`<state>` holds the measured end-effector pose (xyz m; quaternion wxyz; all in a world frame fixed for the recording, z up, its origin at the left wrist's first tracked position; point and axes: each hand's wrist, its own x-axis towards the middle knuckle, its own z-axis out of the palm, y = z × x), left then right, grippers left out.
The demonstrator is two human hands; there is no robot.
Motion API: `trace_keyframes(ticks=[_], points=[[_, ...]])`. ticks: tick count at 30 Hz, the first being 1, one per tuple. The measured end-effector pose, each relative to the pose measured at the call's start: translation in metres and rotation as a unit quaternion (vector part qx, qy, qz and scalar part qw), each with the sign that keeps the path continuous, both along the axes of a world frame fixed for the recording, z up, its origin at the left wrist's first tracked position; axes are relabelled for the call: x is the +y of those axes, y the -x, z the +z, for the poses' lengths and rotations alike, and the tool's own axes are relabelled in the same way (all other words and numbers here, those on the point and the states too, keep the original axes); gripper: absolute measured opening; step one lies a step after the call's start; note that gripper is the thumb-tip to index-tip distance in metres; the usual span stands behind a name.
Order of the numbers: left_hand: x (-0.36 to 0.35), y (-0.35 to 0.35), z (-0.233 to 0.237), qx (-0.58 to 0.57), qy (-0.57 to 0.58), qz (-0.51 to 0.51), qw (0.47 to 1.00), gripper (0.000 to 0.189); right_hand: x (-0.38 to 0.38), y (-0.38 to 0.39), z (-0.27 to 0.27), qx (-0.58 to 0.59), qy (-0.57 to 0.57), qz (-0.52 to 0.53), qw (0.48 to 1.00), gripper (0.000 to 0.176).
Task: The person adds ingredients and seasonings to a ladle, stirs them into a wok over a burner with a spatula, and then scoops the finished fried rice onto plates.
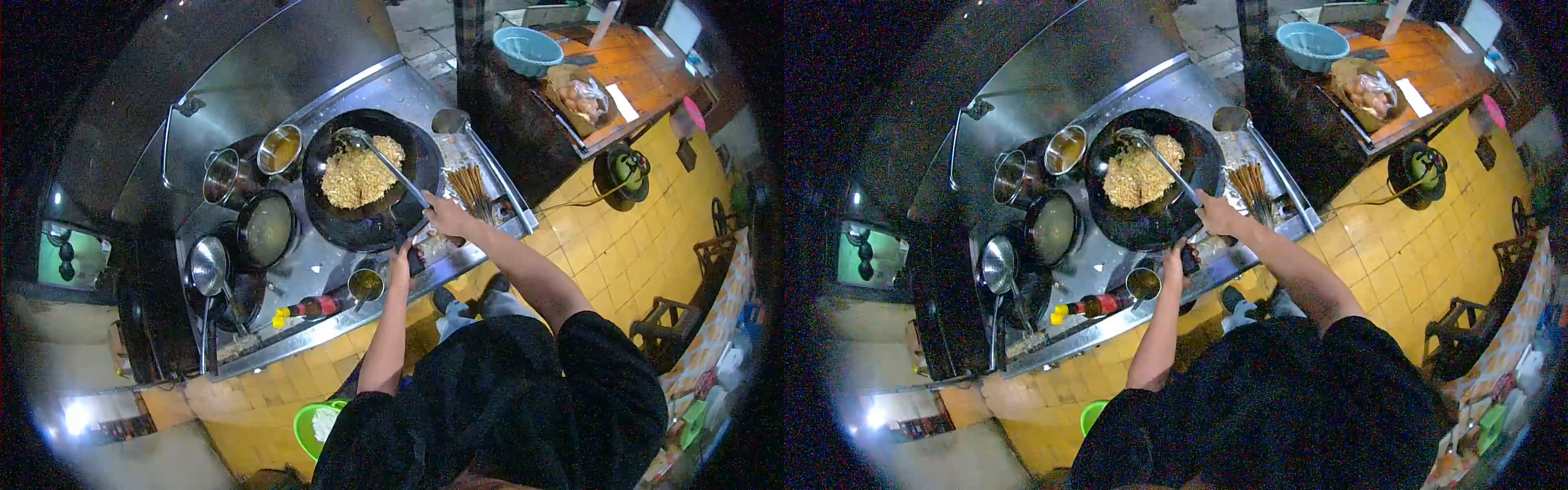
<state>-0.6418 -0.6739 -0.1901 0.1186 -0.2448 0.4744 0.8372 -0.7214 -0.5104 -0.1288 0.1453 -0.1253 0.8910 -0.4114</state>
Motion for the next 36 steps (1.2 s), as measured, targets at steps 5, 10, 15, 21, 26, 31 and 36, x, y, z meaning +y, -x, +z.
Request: trace_keyframes(ticks=[5,10,15,21,26,31,36], points=[[0.007,-0.017,0.023,-0.027,0.104,-0.011,0.994,0.025,0.014,-0.002,0.0,-0.264,0.252,-0.079,0.927,0.046],[0.032,-0.088,0.002,-0.021,-0.114,-0.024,0.993,0.054,0.074,-0.063,0.01,-0.203,0.175,-0.013,0.963,0.029],[0.084,-0.171,-0.029,-0.122,0.244,-0.186,0.944,0.04,0.197,-0.189,-0.059,-0.193,0.205,-0.11,0.953,0.041],[0.184,-0.175,-0.108,-0.139,0.296,-0.363,0.872,0.034,0.405,-0.413,-0.132,-0.099,0.039,-0.444,0.89,0.041],[0.3,-0.12,-0.138,-0.101,0.297,-0.447,0.838,0.032,0.507,-0.579,-0.065,-0.067,0.095,-0.785,0.608,0.035],[0.48,-0.048,-0.102,-0.012,0.308,-0.487,0.817,0.038,0.558,-0.64,0.011,0.004,0.19,-0.877,0.442,0.034],[0.623,-0.035,-0.13,0.033,0.289,-0.568,0.77,0.024,0.603,-0.641,0.013,0.018,0.158,-0.89,0.427,0.038]])
